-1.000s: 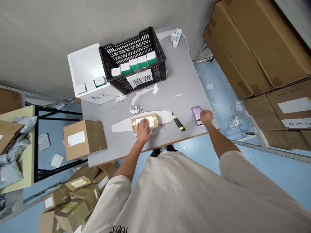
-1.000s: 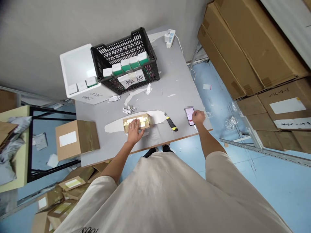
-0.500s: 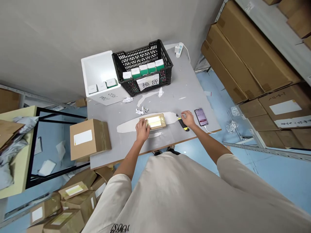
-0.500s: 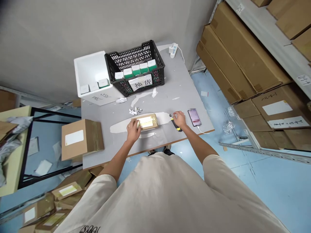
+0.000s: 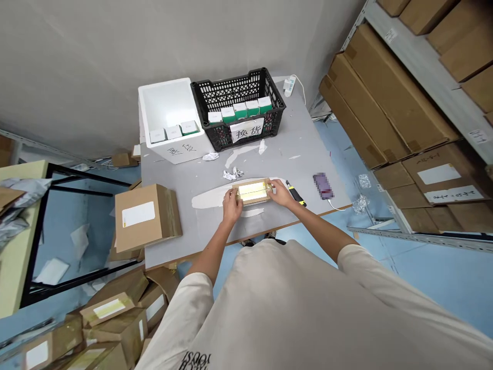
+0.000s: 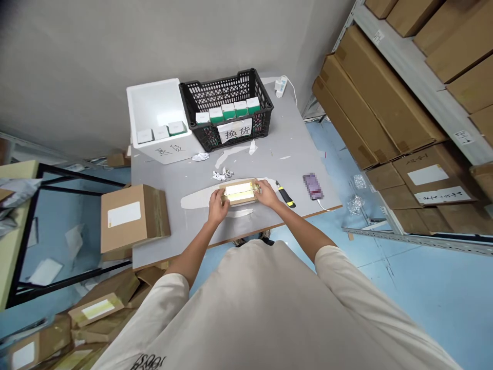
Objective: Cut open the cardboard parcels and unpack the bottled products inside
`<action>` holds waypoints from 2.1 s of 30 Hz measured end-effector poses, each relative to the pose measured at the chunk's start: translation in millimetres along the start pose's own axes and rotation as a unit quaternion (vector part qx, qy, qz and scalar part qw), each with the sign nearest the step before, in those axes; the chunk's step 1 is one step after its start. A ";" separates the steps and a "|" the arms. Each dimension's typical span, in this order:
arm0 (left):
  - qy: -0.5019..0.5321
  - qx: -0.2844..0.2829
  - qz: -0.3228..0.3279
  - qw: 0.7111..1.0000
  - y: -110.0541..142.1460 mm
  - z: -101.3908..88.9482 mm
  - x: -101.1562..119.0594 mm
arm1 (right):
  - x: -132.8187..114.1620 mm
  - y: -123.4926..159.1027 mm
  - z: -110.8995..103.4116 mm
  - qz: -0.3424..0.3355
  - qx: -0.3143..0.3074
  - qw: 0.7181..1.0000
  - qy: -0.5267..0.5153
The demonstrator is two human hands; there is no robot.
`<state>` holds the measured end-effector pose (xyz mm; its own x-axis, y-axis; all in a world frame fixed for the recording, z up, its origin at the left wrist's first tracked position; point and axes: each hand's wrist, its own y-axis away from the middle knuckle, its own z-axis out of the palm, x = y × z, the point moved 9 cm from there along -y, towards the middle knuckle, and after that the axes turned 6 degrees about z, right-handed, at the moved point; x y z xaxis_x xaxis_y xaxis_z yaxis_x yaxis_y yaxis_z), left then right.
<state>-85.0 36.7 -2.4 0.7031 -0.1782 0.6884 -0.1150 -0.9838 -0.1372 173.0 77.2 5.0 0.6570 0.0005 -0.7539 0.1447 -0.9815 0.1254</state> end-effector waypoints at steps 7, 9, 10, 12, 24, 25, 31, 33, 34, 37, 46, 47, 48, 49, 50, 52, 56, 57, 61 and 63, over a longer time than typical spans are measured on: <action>0.062 0.021 0.010 0.998 0.3 -5.9 -3.2 | -0.8 -2.0 -2.8 0.026 0.021 0.999 0.012; 0.079 0.025 0.013 0.996 0.2 -6.5 -4.0 | -2.1 -6.2 -7.8 0.041 0.040 0.998 -0.006; 0.088 0.026 0.011 0.996 0.2 -6.5 -4.7 | -2.7 -8.8 -10.5 0.050 0.052 0.997 -0.021; 0.111 0.029 0.004 0.993 1.0 -6.1 -7.1 | -1.9 -14.4 -15.6 0.075 0.078 0.992 -0.059; 0.082 -0.004 -0.009 0.997 6.5 -6.7 -12.2 | -7.4 -36.4 -10.6 0.048 0.048 0.993 -0.092; 0.080 -0.007 -0.011 0.997 6.7 -6.9 -11.5 | -5.5 -36.5 -11.5 0.053 0.044 0.994 -0.085; 0.128 -0.049 -0.041 0.990 17.2 3.5 -14.1 | 12.0 -31.8 -14.1 0.089 0.021 0.986 -0.142; 0.133 -0.054 -0.061 0.988 20.8 7.3 -20.0 | 12.3 -27.2 -13.6 0.074 0.000 0.986 -0.147; 0.135 -0.050 -0.072 0.987 21.8 8.1 -23.7 | 11.2 -23.8 -12.8 0.063 -0.015 0.988 -0.138; 0.139 -0.045 -0.073 0.987 19.5 10.6 -30.2 | 3.6 -10.6 -6.9 0.009 -0.071 0.994 -0.077; 0.049 -0.060 -0.057 0.995 -12.7 13.0 -26.2 | 0.2 -17.0 -5.3 0.015 -0.040 0.999 -0.021; 0.043 -0.064 -0.070 0.995 -16.7 14.2 -26.7 | 1.0 -20.3 -7.3 0.023 -0.031 0.999 -0.027; 0.041 -0.073 -0.084 0.993 -20.5 16.6 -27.1 | 3.4 -23.0 -8.7 0.035 -0.026 0.999 -0.033; 0.043 -0.082 -0.097 0.991 -24.1 19.8 -27.6 | 7.2 -25.1 -9.5 0.051 -0.022 0.998 -0.039; 0.049 -0.091 -0.111 0.988 -27.3 23.3 -28.2 | 12.1 -26.5 -9.9 0.069 -0.018 0.996 -0.046; 0.072 -0.093 -0.141 0.983 -32.4 29.0 -29.7 | 24.4 -27.4 -11.2 0.107 0.000 0.992 -0.071; 0.116 -0.084 -0.181 0.973 -31.8 35.5 -32.5 | 48.6 -22.6 -12.7 0.158 0.028 0.980 -0.117; 0.122 -0.091 -0.181 0.972 -28.8 37.5 -32.5 | 53.7 -20.1 -12.5 0.165 0.025 0.980 -0.111; 0.148 -0.131 -0.146 0.969 -9.2 45.7 -30.6 | 71.2 -6.2 -11.6 0.185 -0.008 0.980 -0.068; 0.147 -0.144 -0.135 0.969 1.7 49.6 -32.0 | 76.9 0.3 -10.7 0.187 -0.021 0.981 -0.056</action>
<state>-72.8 41.6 -60.0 0.5088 0.1299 0.8510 -0.1756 -0.9521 0.2504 231.5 79.0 -46.1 0.5855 -0.3816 -0.7152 -0.0598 -0.9002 0.4314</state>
